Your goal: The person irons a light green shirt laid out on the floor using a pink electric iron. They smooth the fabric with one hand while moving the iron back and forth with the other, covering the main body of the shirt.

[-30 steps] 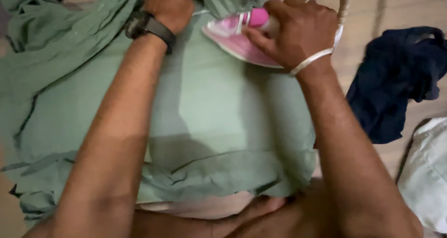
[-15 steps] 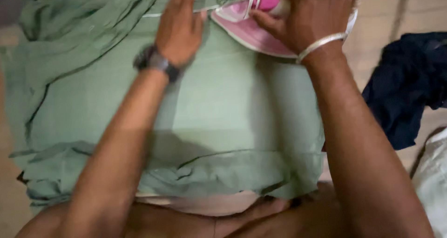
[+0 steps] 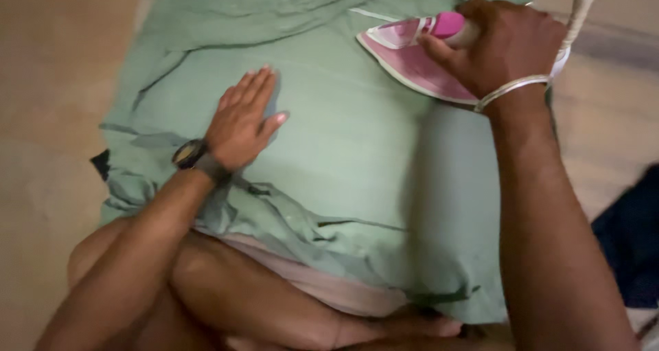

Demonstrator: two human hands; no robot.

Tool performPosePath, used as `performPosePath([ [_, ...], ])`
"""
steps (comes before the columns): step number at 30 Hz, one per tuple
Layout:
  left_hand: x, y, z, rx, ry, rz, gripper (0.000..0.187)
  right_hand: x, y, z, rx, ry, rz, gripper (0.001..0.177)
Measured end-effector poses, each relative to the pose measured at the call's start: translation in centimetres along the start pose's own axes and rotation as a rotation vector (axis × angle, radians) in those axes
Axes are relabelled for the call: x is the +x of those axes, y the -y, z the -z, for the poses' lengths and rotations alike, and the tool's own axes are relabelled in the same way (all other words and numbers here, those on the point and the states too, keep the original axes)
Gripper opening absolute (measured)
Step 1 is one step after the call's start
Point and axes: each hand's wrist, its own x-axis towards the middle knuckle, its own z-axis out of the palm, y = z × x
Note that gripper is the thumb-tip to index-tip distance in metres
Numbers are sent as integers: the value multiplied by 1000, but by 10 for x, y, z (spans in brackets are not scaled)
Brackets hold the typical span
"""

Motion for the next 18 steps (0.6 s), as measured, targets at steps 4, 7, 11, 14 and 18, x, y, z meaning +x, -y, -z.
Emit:
performPosePath([
  [4,29,37,-14,35,-135,13,66,31,52,-13,79,-27,74,49],
  [7,46,70,-13,30,-229,168,60,53,92,-19,141,-57,116,46],
  [11,51,108,-1,-96,-459,99,58,83,134,-17,99,-38,142,48],
  [14,56,114,-1,-185,-552,61,56,102,166,-19,-19,39,43,51],
  [18,65,102,-3,-238,-606,67,58,114,185,-24,76,54,88,54],
])
